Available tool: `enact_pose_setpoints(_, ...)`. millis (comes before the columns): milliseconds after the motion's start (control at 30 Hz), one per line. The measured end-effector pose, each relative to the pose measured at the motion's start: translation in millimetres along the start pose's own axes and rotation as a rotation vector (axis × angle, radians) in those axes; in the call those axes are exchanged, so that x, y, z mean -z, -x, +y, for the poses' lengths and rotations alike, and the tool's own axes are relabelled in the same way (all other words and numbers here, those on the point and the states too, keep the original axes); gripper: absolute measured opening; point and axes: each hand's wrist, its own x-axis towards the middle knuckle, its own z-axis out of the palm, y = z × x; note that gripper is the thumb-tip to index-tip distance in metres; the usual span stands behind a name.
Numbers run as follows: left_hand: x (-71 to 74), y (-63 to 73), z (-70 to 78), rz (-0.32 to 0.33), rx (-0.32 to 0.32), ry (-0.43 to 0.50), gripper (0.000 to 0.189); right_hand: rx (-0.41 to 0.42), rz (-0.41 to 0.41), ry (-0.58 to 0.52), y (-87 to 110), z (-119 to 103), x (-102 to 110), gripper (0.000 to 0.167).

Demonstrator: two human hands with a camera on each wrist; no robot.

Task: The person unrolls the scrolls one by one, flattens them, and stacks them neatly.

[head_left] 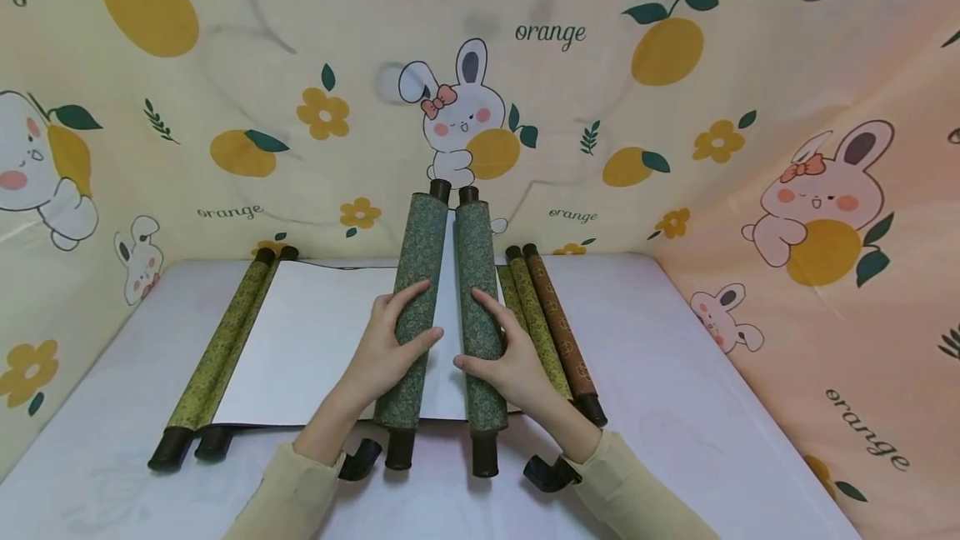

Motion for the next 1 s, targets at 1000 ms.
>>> enact_pose_setpoints(1000, 30.9, -1.2, -3.6, 0.045, -0.166, 0.070, 0.073, 0.157, 0.017, 0.005, -3.9, -20.1, 24.8, 0.086)
